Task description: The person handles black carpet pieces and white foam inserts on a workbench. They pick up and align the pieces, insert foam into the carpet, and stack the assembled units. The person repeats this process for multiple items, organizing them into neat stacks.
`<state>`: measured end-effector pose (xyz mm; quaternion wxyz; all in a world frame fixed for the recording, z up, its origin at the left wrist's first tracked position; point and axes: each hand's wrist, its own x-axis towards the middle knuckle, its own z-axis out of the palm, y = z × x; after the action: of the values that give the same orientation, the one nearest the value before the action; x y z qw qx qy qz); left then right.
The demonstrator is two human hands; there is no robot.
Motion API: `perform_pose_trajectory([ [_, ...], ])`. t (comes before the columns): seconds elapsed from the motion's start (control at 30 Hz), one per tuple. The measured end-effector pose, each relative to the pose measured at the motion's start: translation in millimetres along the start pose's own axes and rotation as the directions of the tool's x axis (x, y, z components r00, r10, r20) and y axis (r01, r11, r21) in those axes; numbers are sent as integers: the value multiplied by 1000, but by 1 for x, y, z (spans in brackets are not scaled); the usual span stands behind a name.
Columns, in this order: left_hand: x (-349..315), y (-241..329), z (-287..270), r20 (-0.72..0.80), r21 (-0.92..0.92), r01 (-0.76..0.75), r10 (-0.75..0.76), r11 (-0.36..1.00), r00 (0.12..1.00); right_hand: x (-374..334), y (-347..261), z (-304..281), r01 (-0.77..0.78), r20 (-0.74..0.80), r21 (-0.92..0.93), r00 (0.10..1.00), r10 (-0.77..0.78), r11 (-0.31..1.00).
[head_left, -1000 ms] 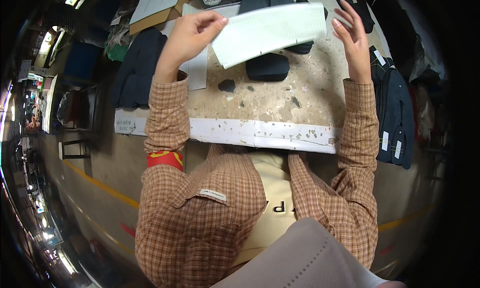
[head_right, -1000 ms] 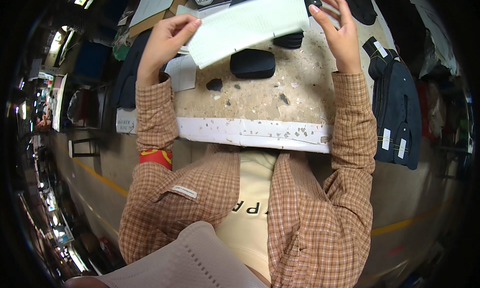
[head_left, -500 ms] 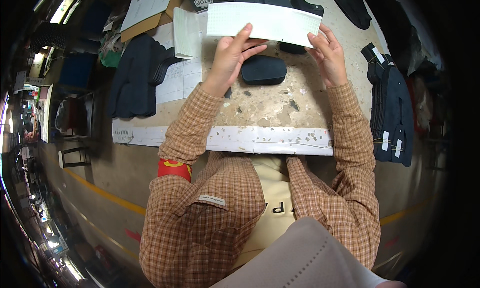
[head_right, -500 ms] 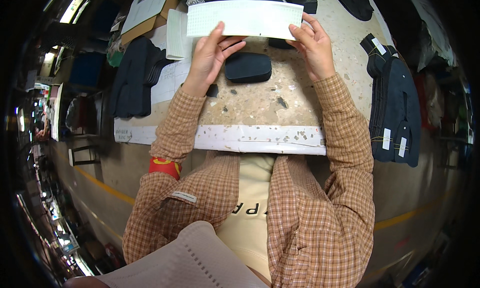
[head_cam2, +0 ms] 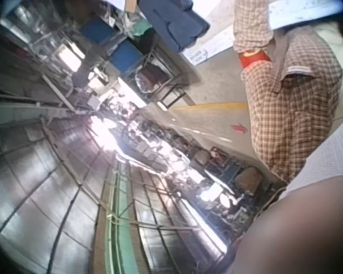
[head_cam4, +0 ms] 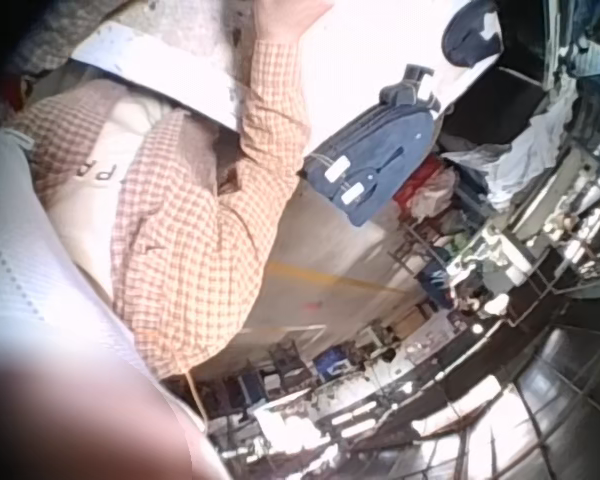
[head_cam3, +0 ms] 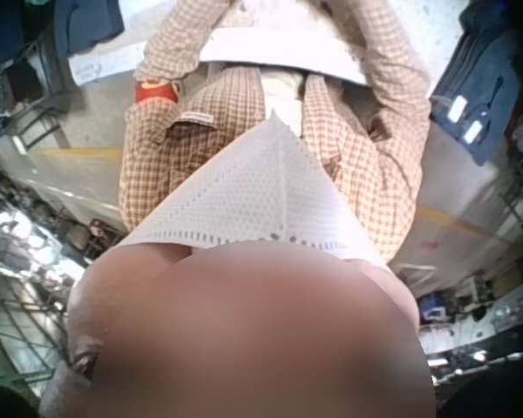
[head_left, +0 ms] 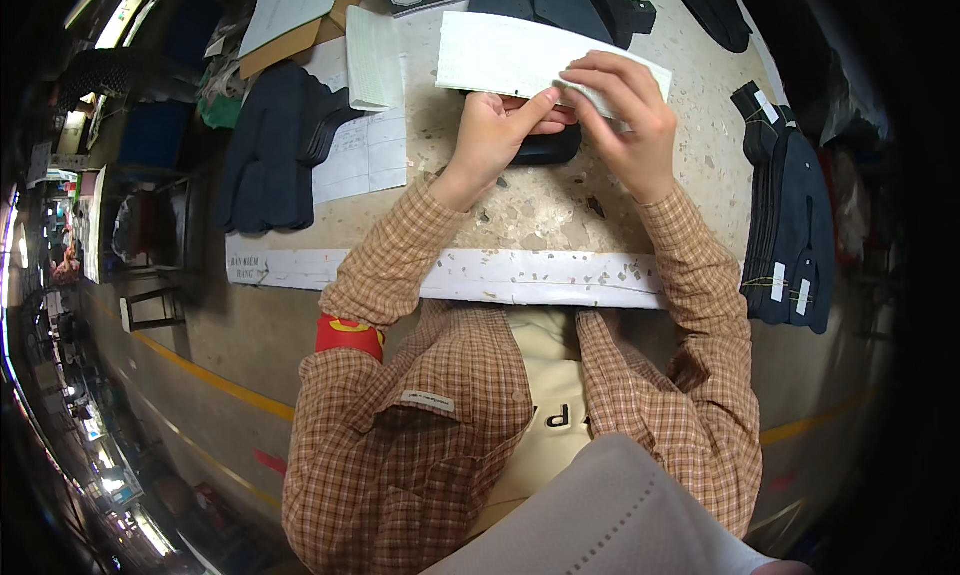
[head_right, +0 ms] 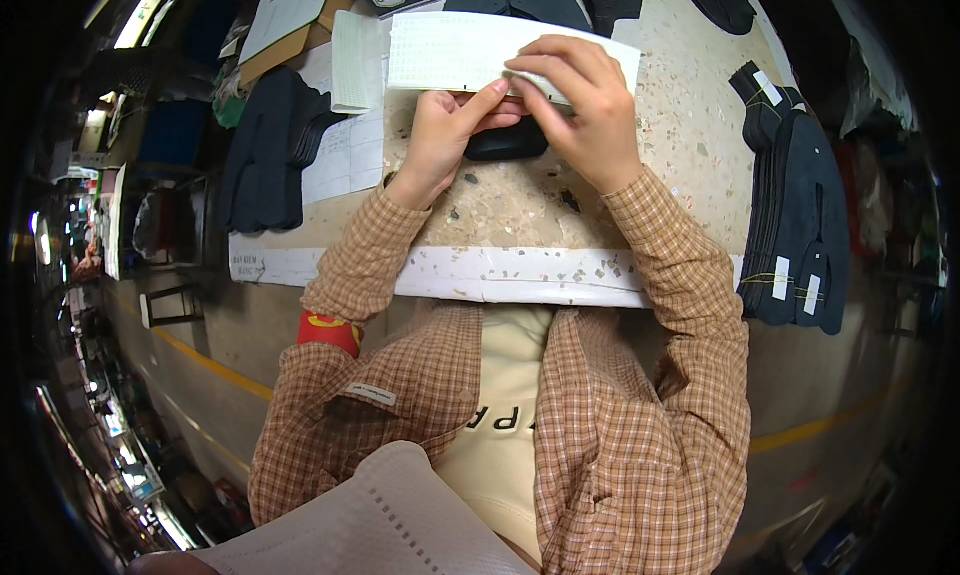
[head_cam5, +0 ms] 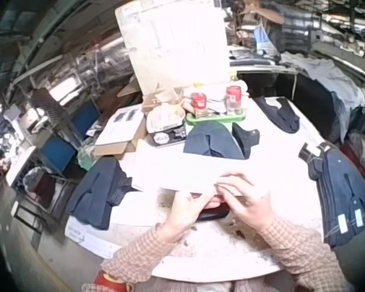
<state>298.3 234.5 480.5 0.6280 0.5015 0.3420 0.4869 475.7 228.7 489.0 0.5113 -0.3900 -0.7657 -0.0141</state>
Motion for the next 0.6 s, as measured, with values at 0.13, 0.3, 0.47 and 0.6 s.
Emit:
perform_pose_trajectory([
  [0.13, -4, -2, 1, 44, -18, -84, 85, 996, 995, -4, -2, 4, -94, -18, 88, 995, 96, 992],
  [0.3, -5, -6, 1, 66, 6, -100, 99, 995, 993, -7, -2, 3, -128, -14, 112, 991, 130, 985],
  [0.47, -6, -9, 2, 36, 11, -70, 70, 997, 997, -11, -4, 6, -81, -62, 63, 994, 85, 995],
  [0.6, -8, -12, 5, 3, -1, -36, 36, 999, 999, -14, -5, 8, -77, -90, 37, 993, 80, 996],
])
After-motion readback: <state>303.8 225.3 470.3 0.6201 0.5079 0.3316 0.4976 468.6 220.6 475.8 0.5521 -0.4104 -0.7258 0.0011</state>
